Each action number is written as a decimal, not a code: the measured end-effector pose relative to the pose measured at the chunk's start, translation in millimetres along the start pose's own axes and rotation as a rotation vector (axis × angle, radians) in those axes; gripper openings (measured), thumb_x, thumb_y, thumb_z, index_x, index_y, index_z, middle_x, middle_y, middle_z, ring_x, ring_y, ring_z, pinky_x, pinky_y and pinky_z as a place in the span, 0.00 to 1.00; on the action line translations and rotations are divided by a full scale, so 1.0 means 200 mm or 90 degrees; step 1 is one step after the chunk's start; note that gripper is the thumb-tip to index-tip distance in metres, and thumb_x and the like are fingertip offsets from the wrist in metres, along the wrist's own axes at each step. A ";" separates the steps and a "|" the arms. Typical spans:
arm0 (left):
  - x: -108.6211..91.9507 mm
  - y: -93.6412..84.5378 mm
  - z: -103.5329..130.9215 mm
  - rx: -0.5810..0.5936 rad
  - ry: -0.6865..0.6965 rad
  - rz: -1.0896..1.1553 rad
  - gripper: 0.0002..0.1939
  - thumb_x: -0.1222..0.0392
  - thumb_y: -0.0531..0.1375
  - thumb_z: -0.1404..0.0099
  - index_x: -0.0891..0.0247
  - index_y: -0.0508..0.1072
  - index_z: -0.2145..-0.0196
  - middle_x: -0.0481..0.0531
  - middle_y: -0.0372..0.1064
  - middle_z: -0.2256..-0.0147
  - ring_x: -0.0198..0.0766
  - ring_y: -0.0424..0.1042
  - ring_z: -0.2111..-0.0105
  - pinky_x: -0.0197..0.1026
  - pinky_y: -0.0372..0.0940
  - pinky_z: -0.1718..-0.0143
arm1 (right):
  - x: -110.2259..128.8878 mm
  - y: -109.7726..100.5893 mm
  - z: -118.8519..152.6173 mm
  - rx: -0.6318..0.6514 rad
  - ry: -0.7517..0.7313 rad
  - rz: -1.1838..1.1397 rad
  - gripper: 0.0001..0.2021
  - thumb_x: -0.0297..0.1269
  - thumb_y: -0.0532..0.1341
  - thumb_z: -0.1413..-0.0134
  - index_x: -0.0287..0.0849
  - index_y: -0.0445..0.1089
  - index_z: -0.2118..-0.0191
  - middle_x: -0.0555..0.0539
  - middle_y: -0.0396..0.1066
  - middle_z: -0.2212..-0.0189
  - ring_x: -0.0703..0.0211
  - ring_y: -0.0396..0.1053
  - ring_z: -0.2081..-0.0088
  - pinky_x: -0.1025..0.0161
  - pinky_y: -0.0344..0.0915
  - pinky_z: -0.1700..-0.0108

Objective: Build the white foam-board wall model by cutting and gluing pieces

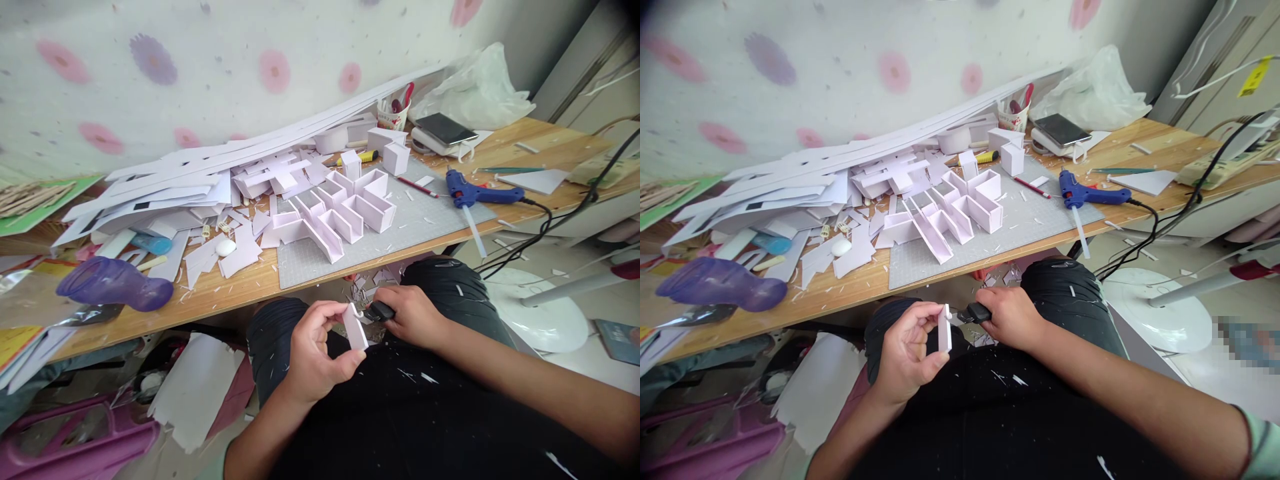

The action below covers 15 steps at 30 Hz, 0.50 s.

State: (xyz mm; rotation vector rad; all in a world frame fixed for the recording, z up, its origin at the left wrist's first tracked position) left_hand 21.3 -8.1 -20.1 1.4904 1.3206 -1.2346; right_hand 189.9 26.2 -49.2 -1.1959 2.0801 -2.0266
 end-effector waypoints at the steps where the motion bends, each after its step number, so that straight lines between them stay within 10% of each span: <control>1: 0.00 0.00 0.00 -0.002 -0.003 -0.001 0.24 0.61 0.69 0.54 0.64 0.73 0.57 0.55 0.66 0.60 0.42 0.69 0.60 0.44 0.68 0.56 | 0.00 0.00 0.00 0.003 0.005 0.001 0.04 0.27 0.57 0.55 0.41 0.67 0.71 0.48 0.72 0.75 0.58 0.69 0.72 0.66 0.53 0.71; 15: 0.00 0.02 0.01 0.040 0.001 0.035 0.25 0.62 0.69 0.55 0.63 0.73 0.56 0.54 0.66 0.60 0.40 0.68 0.61 0.41 0.65 0.57 | -0.08 0.05 -0.03 0.052 0.113 0.014 0.02 0.31 0.56 0.51 0.42 0.66 0.72 0.48 0.71 0.76 0.58 0.68 0.73 0.66 0.52 0.71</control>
Point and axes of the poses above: each hand's wrist, its own z-axis away from the middle knuckle, its own y-axis out of the palm, x = y × z, the point moved 5 cm from there along -z, towards the middle knuckle
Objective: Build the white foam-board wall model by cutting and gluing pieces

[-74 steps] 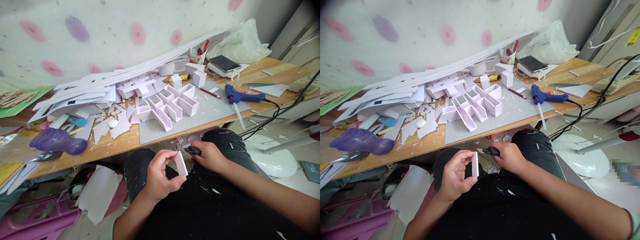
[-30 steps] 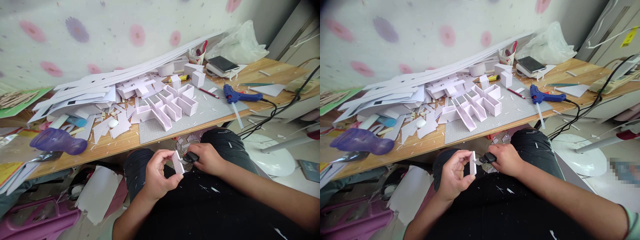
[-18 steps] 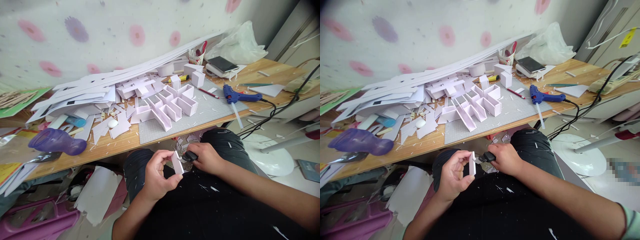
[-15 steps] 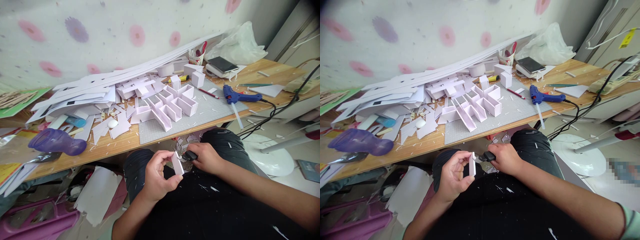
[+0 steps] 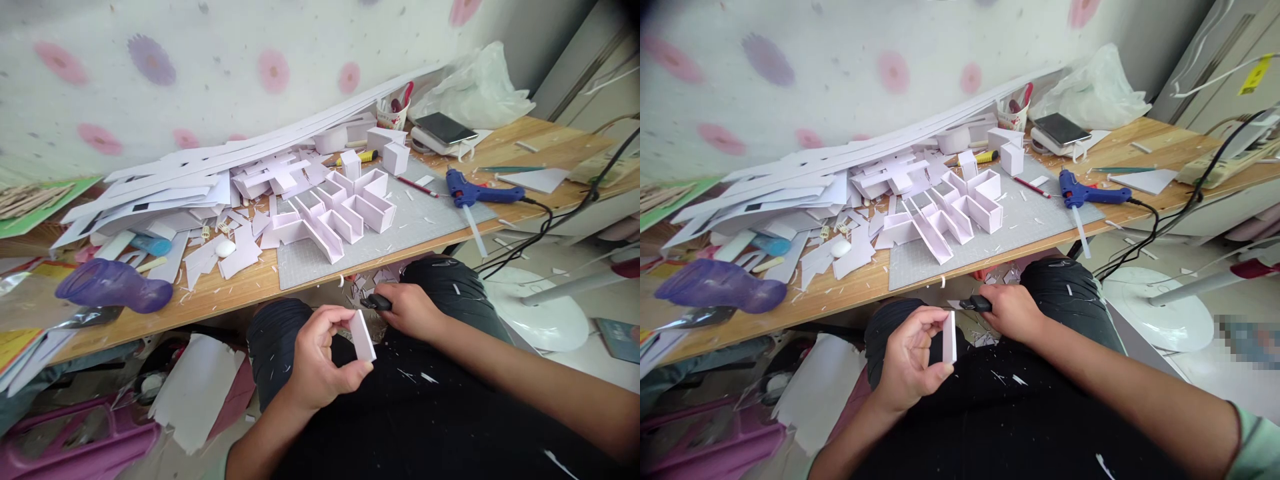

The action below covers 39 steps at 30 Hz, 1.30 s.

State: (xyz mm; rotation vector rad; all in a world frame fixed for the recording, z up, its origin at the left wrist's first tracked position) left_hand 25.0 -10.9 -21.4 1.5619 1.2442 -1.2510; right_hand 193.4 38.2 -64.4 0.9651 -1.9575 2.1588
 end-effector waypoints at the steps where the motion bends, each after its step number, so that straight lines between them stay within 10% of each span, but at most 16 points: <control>1: 0.00 0.00 0.00 0.001 -0.001 0.004 0.25 0.62 0.69 0.55 0.62 0.73 0.56 0.54 0.66 0.60 0.40 0.68 0.60 0.41 0.65 0.57 | -0.01 0.01 0.00 0.000 0.015 -0.010 0.03 0.32 0.56 0.50 0.42 0.66 0.72 0.48 0.71 0.76 0.58 0.68 0.74 0.66 0.53 0.71; 10: 0.01 -0.01 0.00 -0.017 -0.008 -0.016 0.23 0.62 0.67 0.51 0.62 0.71 0.55 0.54 0.65 0.60 0.40 0.68 0.60 0.43 0.66 0.56 | 0.03 -0.01 0.03 -0.021 -0.028 -0.189 0.05 0.35 0.57 0.48 0.42 0.64 0.73 0.51 0.65 0.77 0.61 0.63 0.74 0.65 0.55 0.70; 20: -0.12 0.03 -0.01 0.001 0.133 -0.527 0.28 0.66 0.65 0.51 0.61 0.67 0.51 0.57 0.67 0.55 0.46 0.68 0.54 0.48 0.66 0.51 | 0.15 -0.02 0.04 0.114 0.058 -0.797 0.17 0.50 0.66 0.53 0.39 0.67 0.71 0.55 0.59 0.82 0.68 0.56 0.80 0.67 0.54 0.76; 31: 0.04 0.04 -0.01 0.050 0.048 -0.153 0.37 0.54 0.69 0.49 0.54 0.62 0.43 0.58 0.59 0.46 0.52 0.63 0.45 0.55 0.62 0.44 | 0.17 -0.01 0.06 0.124 0.071 -1.011 0.15 0.43 0.69 0.55 0.38 0.67 0.73 0.55 0.62 0.83 0.70 0.57 0.82 0.70 0.53 0.79; 39: 0.02 0.11 -0.02 0.077 0.021 -0.014 0.33 0.57 0.67 0.46 0.55 0.61 0.44 0.59 0.61 0.48 0.43 0.74 0.62 0.49 0.72 0.59 | 0.20 -0.02 0.06 0.145 -0.021 -0.913 0.16 0.46 0.65 0.49 0.37 0.67 0.73 0.53 0.63 0.81 0.69 0.57 0.80 0.68 0.54 0.77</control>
Point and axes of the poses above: each hand's wrist, its own z-axis away from the middle knuckle, its own y-axis out of the palm, x = y × z, the point moved 5 cm from there along -z, towards the middle knuckle
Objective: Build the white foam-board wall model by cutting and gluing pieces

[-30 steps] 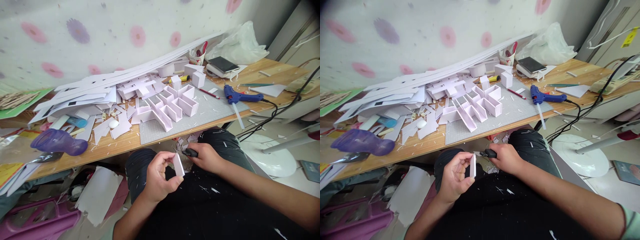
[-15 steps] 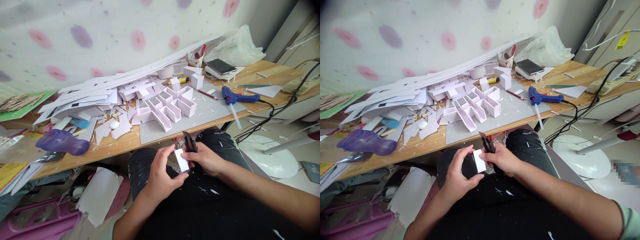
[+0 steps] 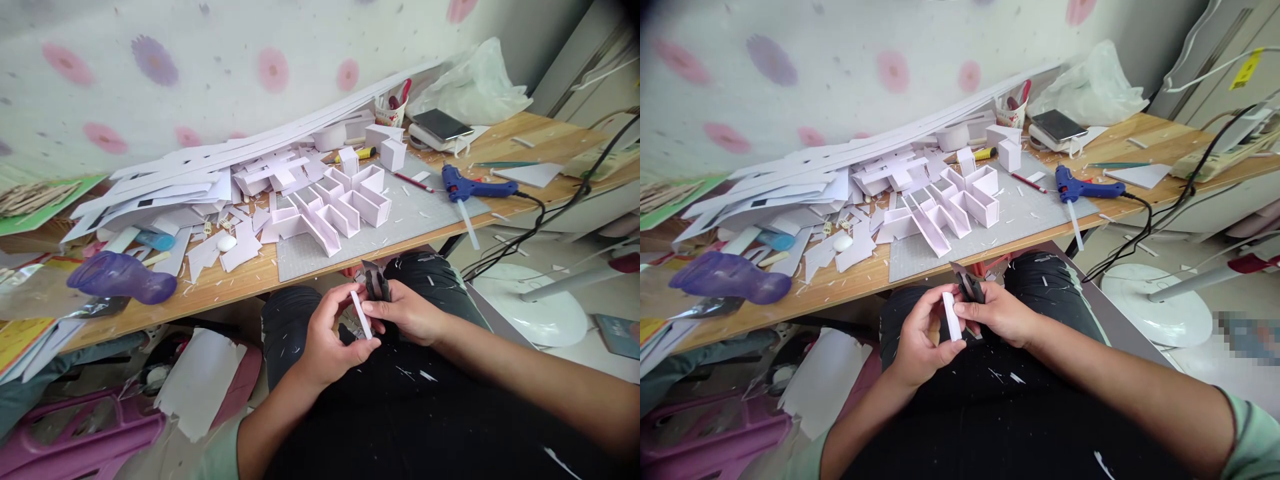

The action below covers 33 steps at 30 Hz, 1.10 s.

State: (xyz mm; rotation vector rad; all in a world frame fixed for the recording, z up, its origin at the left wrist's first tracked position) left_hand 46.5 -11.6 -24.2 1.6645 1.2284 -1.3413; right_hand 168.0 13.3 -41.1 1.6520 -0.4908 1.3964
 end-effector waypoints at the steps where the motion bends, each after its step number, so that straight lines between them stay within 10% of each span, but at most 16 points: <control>1: -0.01 -0.02 0.00 -0.022 0.015 -0.057 0.33 0.58 0.67 0.46 0.56 0.62 0.44 0.58 0.63 0.50 0.45 0.73 0.58 0.50 0.70 0.54 | 0.01 0.00 0.01 0.004 -0.007 0.048 0.16 0.47 0.64 0.48 0.37 0.68 0.73 0.53 0.64 0.80 0.68 0.57 0.79 0.68 0.55 0.76; 13: -0.14 -0.05 -0.01 -0.112 0.096 -0.504 0.32 0.63 0.65 0.51 0.61 0.66 0.47 0.56 0.66 0.57 0.45 0.69 0.57 0.47 0.67 0.53 | 0.07 -0.02 0.04 -0.032 -0.002 0.186 0.18 0.51 0.65 0.51 0.39 0.66 0.72 0.53 0.61 0.78 0.66 0.57 0.77 0.67 0.56 0.74; 19: -0.10 -0.09 -0.03 -0.082 0.024 -0.268 0.30 0.55 0.66 0.46 0.61 0.66 0.46 0.56 0.70 0.58 0.43 0.71 0.59 0.45 0.67 0.56 | 0.02 -0.04 0.03 -0.086 0.058 0.068 0.17 0.49 0.67 0.54 0.39 0.66 0.71 0.54 0.62 0.81 0.67 0.57 0.80 0.67 0.55 0.76; 25: -0.08 -0.15 -0.08 -0.123 -0.130 -0.176 0.09 0.55 0.59 0.37 0.63 0.73 0.67 0.49 0.72 0.74 0.34 0.70 0.74 0.36 0.65 0.72 | 0.05 -0.05 0.01 -0.070 0.035 0.155 0.17 0.48 0.68 0.55 0.39 0.66 0.73 0.55 0.58 0.81 0.67 0.54 0.78 0.66 0.53 0.74; 33: -0.27 -0.34 -0.35 -0.325 0.080 -0.483 0.05 0.59 0.58 0.38 0.62 0.72 0.69 0.48 0.73 0.74 0.35 0.72 0.72 0.37 0.65 0.67 | -0.01 -0.18 0.01 -0.199 0.035 0.133 0.22 0.55 0.64 0.55 0.39 0.68 0.66 0.51 0.64 0.78 0.65 0.56 0.79 0.65 0.53 0.76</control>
Point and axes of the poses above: each hand's wrist, its own z-axis away from the middle knuckle, its own y-axis out of the palm, x = y × z, the point moved 5 cm from there along -z, towards the middle knuckle
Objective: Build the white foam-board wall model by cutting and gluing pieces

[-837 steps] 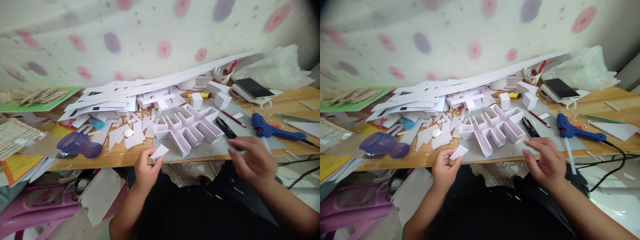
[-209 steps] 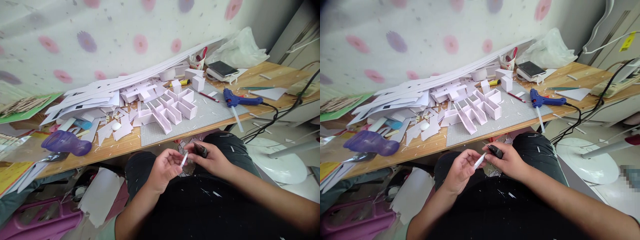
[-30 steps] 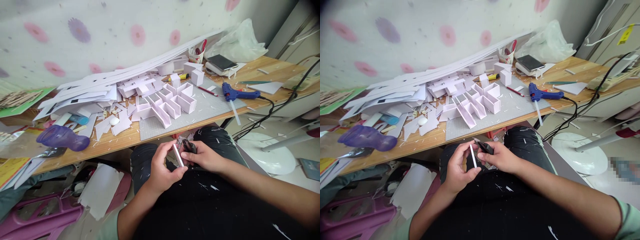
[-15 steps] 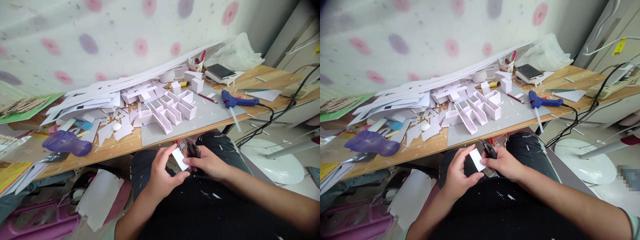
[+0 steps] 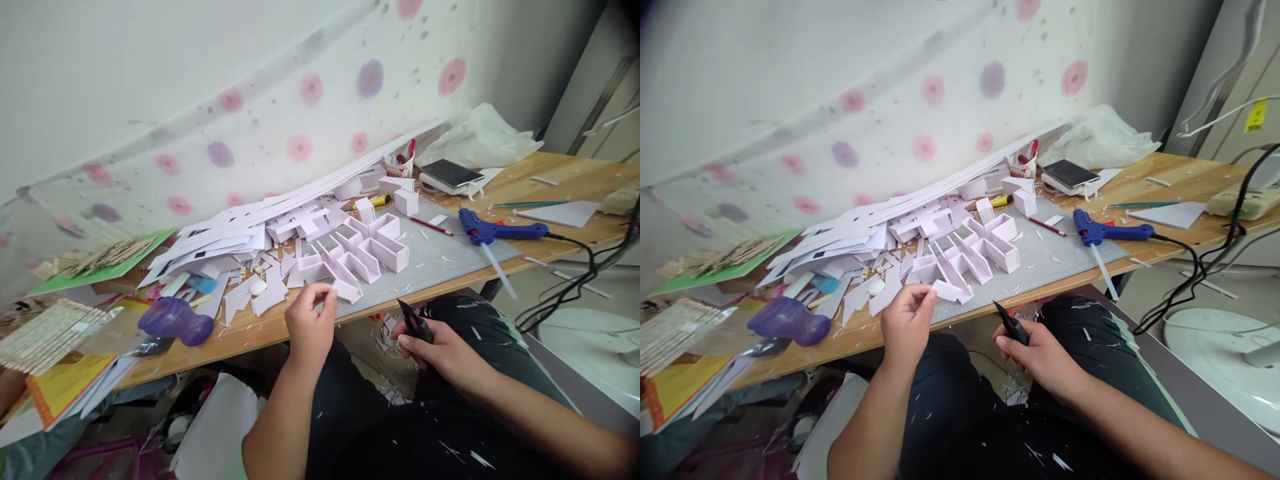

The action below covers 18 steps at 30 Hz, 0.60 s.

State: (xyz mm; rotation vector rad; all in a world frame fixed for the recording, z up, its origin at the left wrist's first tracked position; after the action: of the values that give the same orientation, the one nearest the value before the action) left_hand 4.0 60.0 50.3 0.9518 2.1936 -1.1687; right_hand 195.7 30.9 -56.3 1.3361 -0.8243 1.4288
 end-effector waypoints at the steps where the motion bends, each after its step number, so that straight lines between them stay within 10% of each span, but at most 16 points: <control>1: -0.01 0.01 -0.03 0.006 0.032 -0.035 0.04 0.61 0.58 0.39 0.61 0.72 0.70 0.47 0.73 0.74 0.35 0.72 0.72 0.38 0.65 0.67 | 0.00 -0.01 0.00 -0.005 0.001 -0.002 0.22 0.56 0.64 0.55 0.39 0.68 0.66 0.51 0.63 0.79 0.65 0.56 0.79 0.65 0.53 0.76; 18: -0.04 0.20 -0.09 0.093 0.190 -0.227 0.06 0.69 0.58 0.42 0.61 0.69 0.75 0.51 0.72 0.66 0.42 0.70 0.62 0.47 0.64 0.58 | -0.02 -0.13 0.01 0.026 0.007 -0.037 0.19 0.53 0.64 0.53 0.40 0.67 0.68 0.53 0.62 0.80 0.66 0.55 0.78 0.65 0.53 0.75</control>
State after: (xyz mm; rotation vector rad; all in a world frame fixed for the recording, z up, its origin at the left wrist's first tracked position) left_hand 37.8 89.5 44.1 0.8615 2.6261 -1.4420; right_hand 220.4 35.7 -62.5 1.3715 -0.7463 1.4134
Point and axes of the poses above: each hand's wrist, its own z-axis away from the middle knuckle, its own y-axis out of the palm, x = y × z, the point moved 5 cm from there along -z, towards the middle knuckle
